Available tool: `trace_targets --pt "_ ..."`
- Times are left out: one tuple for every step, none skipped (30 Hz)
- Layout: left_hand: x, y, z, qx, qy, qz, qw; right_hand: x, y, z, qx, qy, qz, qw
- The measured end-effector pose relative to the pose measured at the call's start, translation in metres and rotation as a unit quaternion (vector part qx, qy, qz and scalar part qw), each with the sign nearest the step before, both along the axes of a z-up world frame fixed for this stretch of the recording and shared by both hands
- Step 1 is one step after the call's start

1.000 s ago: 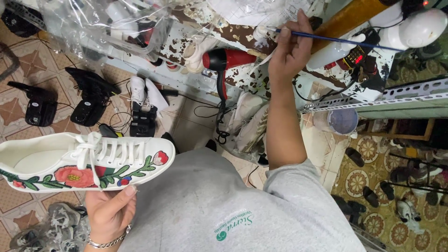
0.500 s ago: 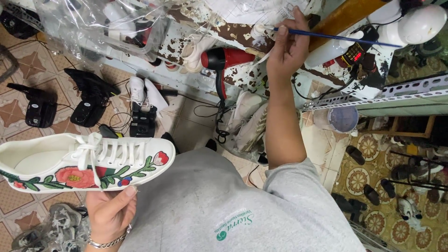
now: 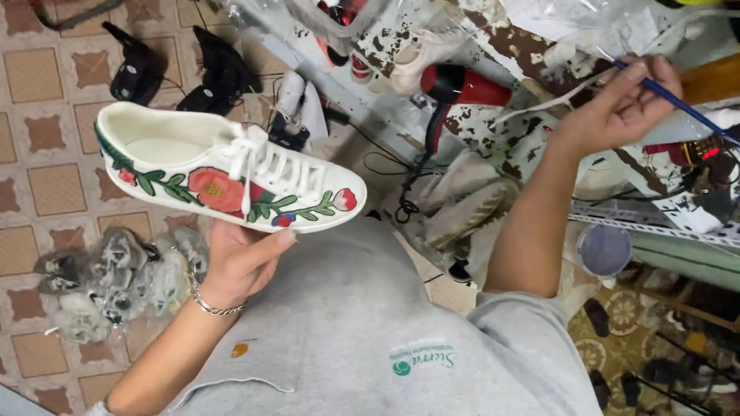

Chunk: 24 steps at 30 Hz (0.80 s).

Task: The person holds a white sneaker with floral embroidery and uses a small brush to apply white paint to the toe cap and around the embroidered design. The person repeatedly dips the brush into a container to reload paint and continues applying it to the shoe's surface.

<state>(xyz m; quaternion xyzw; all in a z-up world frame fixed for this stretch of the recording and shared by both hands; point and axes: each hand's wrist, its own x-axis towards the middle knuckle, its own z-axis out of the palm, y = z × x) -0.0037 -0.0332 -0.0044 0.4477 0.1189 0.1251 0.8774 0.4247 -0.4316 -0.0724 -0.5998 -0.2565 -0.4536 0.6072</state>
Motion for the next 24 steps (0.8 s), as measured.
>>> trace_targets --pt "-0.002 0.000 0.003 -0.003 0.000 0.004 1.000 0.004 0.003 -0.006 -0.003 0.000 0.004 1.000" --pt "-0.001 0.000 0.005 0.002 0.008 0.003 1.000 0.006 -0.001 -0.009 0.012 -0.003 -0.002 1.000" --pt "0.001 0.000 0.007 0.007 0.017 0.003 1.000 0.008 -0.006 -0.012 0.027 -0.006 -0.007 1.000" --pt "-0.001 0.000 0.005 0.003 0.013 -0.005 1.000 0.009 -0.004 -0.013 0.022 -0.010 -0.015 1.000" --pt "-0.003 -0.001 0.003 0.002 0.010 -0.001 1.000 0.011 -0.003 -0.014 0.024 -0.012 -0.039 0.999" --pt "-0.005 0.000 0.002 0.002 0.006 0.003 1.000 0.011 -0.001 -0.015 0.025 -0.016 -0.065 0.997" --pt "-0.007 0.000 0.002 -0.004 0.002 -0.007 1.000 0.010 0.003 -0.012 0.020 -0.020 -0.074 0.997" --pt "-0.009 0.000 0.003 -0.004 0.018 -0.001 1.000 0.009 0.007 -0.012 0.005 0.009 -0.114 0.993" --pt "-0.011 0.001 0.003 -0.005 0.034 0.004 0.999 0.008 0.011 -0.012 -0.009 0.037 -0.154 0.987" --pt "-0.012 0.000 0.003 -0.008 0.032 -0.002 0.999 0.006 0.014 -0.010 -0.011 0.035 -0.160 0.986" --pt "-0.014 0.001 0.003 -0.011 0.054 0.005 0.998 0.003 0.017 -0.008 -0.055 0.040 -0.171 0.983" --pt "-0.017 0.001 0.003 -0.013 0.078 0.014 0.997 0.001 0.023 -0.008 -0.097 0.048 -0.180 0.978" --pt "-0.016 0.001 0.005 -0.015 0.077 0.011 0.997 -0.004 0.023 -0.001 -0.099 0.047 -0.184 0.977" --pt "-0.016 0.000 0.006 0.000 0.090 0.022 0.996 -0.008 0.025 0.006 -0.132 0.060 -0.200 0.969" --pt "-0.017 0.000 0.008 0.015 0.102 0.033 0.994 -0.012 0.028 0.012 -0.165 0.074 -0.217 0.959" --pt "-0.020 0.002 0.004 0.015 0.102 0.032 0.994 -0.011 0.030 0.011 -0.166 0.073 -0.218 0.959" --pt "-0.023 0.004 0.000 0.002 0.100 0.029 0.995 -0.011 0.031 0.010 -0.138 0.055 -0.213 0.966" --pt "-0.026 0.006 -0.004 -0.011 0.097 0.027 0.995 -0.010 0.033 0.009 -0.109 0.037 -0.208 0.971" --pt "-0.026 0.006 -0.003 -0.011 0.097 0.026 0.995 -0.008 0.030 0.003 -0.110 0.037 -0.209 0.971" --pt "-0.026 0.006 -0.001 -0.006 0.103 0.031 0.994 -0.006 0.027 -0.004 -0.070 0.033 -0.188 0.979" --pt "-0.026 0.006 0.000 -0.001 0.109 0.036 0.993 -0.003 0.025 -0.010 -0.030 0.028 -0.166 0.985" --pt "-0.027 0.006 0.002 -0.001 0.108 0.033 0.994 -0.004 0.024 -0.010 -0.030 0.028 -0.168 0.985" --pt "-0.028 0.005 0.003 0.007 0.127 0.043 0.991 -0.004 0.023 -0.011 0.012 0.029 -0.089 0.996" --pt "-0.028 0.005 0.005 0.015 0.146 0.051 0.988 -0.005 0.022 -0.011 0.053 0.030 -0.010 0.998"
